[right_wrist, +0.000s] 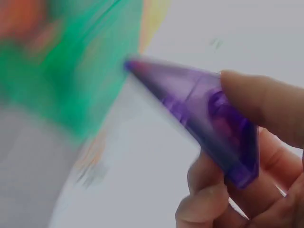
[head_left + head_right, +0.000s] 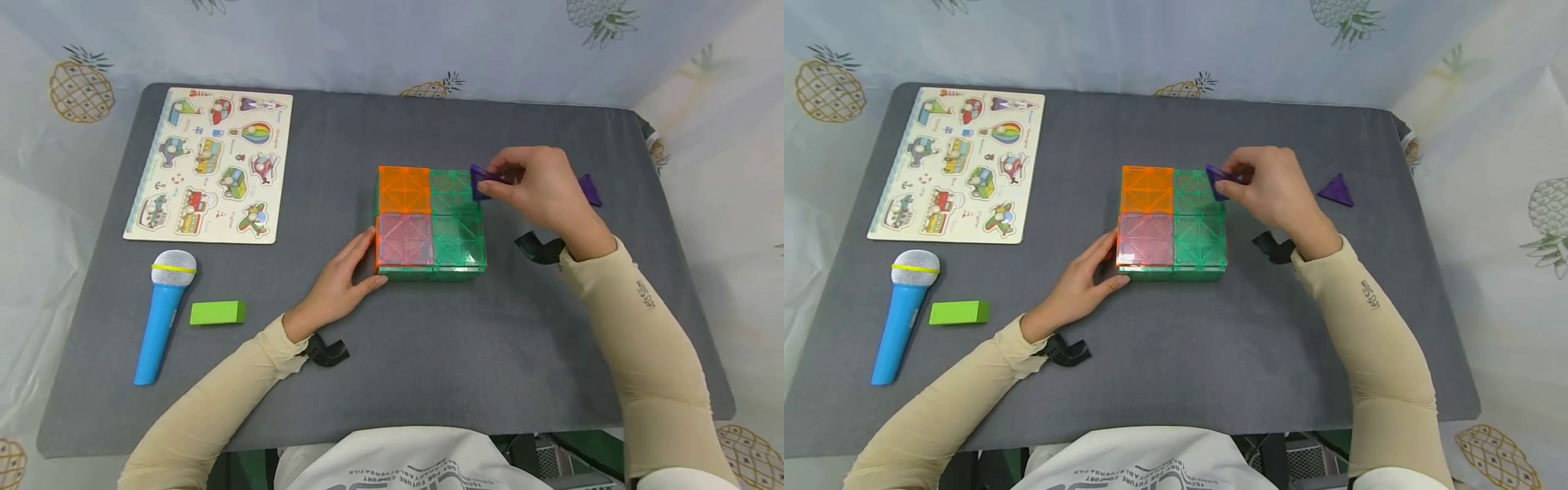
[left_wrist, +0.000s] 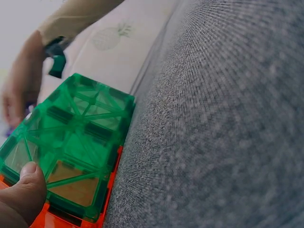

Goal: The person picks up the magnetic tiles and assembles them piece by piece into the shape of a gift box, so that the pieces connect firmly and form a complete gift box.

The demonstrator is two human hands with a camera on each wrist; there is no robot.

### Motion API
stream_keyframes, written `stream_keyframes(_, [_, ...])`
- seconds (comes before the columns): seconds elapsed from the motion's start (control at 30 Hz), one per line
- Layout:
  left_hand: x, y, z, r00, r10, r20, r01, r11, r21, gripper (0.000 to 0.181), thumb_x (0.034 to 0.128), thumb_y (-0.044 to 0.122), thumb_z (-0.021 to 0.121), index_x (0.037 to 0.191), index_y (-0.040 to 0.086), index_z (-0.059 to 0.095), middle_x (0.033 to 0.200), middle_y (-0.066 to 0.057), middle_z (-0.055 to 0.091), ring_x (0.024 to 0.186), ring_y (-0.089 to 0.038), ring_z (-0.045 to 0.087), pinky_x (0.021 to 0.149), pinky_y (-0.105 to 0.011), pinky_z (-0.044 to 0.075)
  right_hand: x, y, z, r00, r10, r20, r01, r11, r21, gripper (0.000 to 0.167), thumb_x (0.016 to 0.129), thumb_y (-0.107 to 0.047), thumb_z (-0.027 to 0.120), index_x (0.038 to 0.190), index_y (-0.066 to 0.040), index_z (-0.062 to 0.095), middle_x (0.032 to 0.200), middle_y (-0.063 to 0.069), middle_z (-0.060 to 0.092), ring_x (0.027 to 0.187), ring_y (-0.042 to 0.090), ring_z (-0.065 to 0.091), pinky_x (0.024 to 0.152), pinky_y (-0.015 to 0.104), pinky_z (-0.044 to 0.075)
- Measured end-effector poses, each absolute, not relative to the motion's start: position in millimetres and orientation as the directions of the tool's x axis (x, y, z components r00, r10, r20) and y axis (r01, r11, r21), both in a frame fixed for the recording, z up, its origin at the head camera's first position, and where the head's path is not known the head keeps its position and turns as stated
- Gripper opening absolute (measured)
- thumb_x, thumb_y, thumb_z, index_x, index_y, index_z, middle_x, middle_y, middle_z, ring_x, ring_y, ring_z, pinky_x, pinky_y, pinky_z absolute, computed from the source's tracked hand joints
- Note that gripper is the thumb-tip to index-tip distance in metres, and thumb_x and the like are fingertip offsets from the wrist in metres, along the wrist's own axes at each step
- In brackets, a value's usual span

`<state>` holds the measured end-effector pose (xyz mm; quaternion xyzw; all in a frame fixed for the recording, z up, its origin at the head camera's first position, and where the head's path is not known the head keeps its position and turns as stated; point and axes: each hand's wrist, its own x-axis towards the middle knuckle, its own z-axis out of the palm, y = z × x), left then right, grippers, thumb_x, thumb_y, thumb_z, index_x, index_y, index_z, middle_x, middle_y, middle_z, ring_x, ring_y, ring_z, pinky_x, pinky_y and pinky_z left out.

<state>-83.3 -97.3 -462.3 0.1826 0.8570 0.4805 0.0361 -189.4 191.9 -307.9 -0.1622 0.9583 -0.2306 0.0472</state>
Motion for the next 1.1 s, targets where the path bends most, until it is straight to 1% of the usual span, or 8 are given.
stream_keyframes(0.17, [-83, -99, -463, -0.93, 0.348, 0.118, 0.283, 0.472, 0.835, 0.084, 0.0879, 0.023, 0.071, 0.154, 0.007, 0.021, 0.157, -0.014, 0.027, 0.143, -0.029, 0.031, 0.114, -0.047, 0.029, -185, 151, -298, -0.88, -0.473, 0.048, -0.422, 0.73, -0.538, 0.013, 0.087, -0.022, 0.073, 0.093, -0.011, 0.069, 0.089, 0.005, 0.07, 0.075, 0.015, 0.057, 0.07, 0.027, 0.046])
stream_keyframes(0.3, [-84, -100, -463, -0.932, 0.342, 0.12, 0.281, 0.474, 0.835, 0.084, 0.0877, 0.022, 0.071, 0.154, 0.008, 0.022, 0.157, -0.013, 0.028, 0.143, -0.029, 0.032, 0.114, -0.047, 0.029, -188, 128, -305, -0.828, -0.561, 0.025, -0.46, 0.652, -0.603, 0.025, 0.086, -0.013, 0.072, 0.11, -0.01, 0.064, 0.096, 0.005, 0.068, 0.085, 0.015, 0.063, 0.078, 0.031, 0.05])
stream_keyframes(0.43, [-84, -99, -463, -0.931, 0.344, 0.123, 0.286, 0.477, 0.831, 0.082, 0.088, 0.022, 0.071, 0.153, 0.007, 0.023, 0.156, -0.014, 0.029, 0.142, -0.029, 0.032, 0.114, -0.046, 0.029, -189, 114, -316, -0.79, -0.613, 0.005, -0.489, 0.625, -0.608, 0.034, 0.089, -0.012, 0.068, 0.122, -0.012, 0.061, 0.099, 0.004, 0.066, 0.085, 0.015, 0.063, 0.077, 0.03, 0.051])
stream_keyframes(0.6, [-83, -98, -462, -0.931, 0.345, 0.121, 0.285, 0.478, 0.831, 0.081, 0.0885, 0.022, 0.07, 0.153, 0.007, 0.023, 0.156, -0.014, 0.03, 0.142, -0.028, 0.032, 0.114, -0.045, 0.03, -188, 108, -327, -0.759, -0.651, 0.015, -0.528, 0.603, -0.598, 0.024, 0.089, -0.012, 0.069, 0.111, -0.008, 0.062, 0.1, 0.005, 0.069, 0.086, 0.016, 0.066, 0.078, 0.031, 0.053])
stream_keyframes(0.8, [-84, -97, -462, -0.928, 0.351, 0.126, 0.292, 0.474, 0.831, 0.082, 0.0882, 0.023, 0.07, 0.154, 0.008, 0.022, 0.156, -0.013, 0.029, 0.143, -0.029, 0.032, 0.114, -0.047, 0.029, -186, 112, -332, -0.74, -0.672, 0.01, -0.559, 0.607, -0.564, 0.021, 0.089, -0.013, 0.069, 0.108, -0.007, 0.064, 0.101, 0.006, 0.071, 0.087, 0.017, 0.068, 0.079, 0.034, 0.054])
stream_keyframes(0.93, [-85, -98, -463, -0.928, 0.351, 0.125, 0.289, 0.468, 0.835, 0.083, 0.0882, 0.024, 0.07, 0.154, 0.009, 0.022, 0.157, -0.013, 0.028, 0.142, -0.029, 0.032, 0.114, -0.047, 0.029, -188, 118, -331, -0.733, -0.68, -0.005, -0.56, 0.608, -0.563, 0.029, 0.089, -0.019, 0.07, 0.115, -0.008, 0.063, 0.108, 0.005, 0.069, 0.094, 0.017, 0.066, 0.084, 0.036, 0.053])
stream_keyframes(1.03, [-84, -98, -464, -0.928, 0.35, 0.124, 0.289, 0.47, 0.834, 0.083, 0.088, 0.023, 0.071, 0.154, 0.009, 0.022, 0.157, -0.013, 0.029, 0.142, -0.029, 0.033, 0.114, -0.047, 0.029, -191, 133, -328, -0.756, -0.655, -0.01, -0.536, 0.628, -0.564, 0.035, 0.09, -0.025, 0.068, 0.12, -0.007, 0.062, 0.114, 0.006, 0.067, 0.103, 0.021, 0.062, 0.09, 0.04, 0.05])
stream_keyframes(1.1, [-84, -98, -464, -0.929, 0.349, 0.126, 0.29, 0.471, 0.833, 0.083, 0.0878, 0.023, 0.071, 0.154, 0.009, 0.022, 0.156, -0.013, 0.029, 0.142, -0.029, 0.033, 0.114, -0.046, 0.029, -197, 150, -326, -0.802, -0.597, -0.012, -0.489, 0.667, -0.563, 0.036, 0.093, -0.028, 0.065, 0.121, -0.006, 0.062, 0.117, 0.009, 0.065, 0.108, 0.025, 0.06, 0.094, 0.044, 0.048])
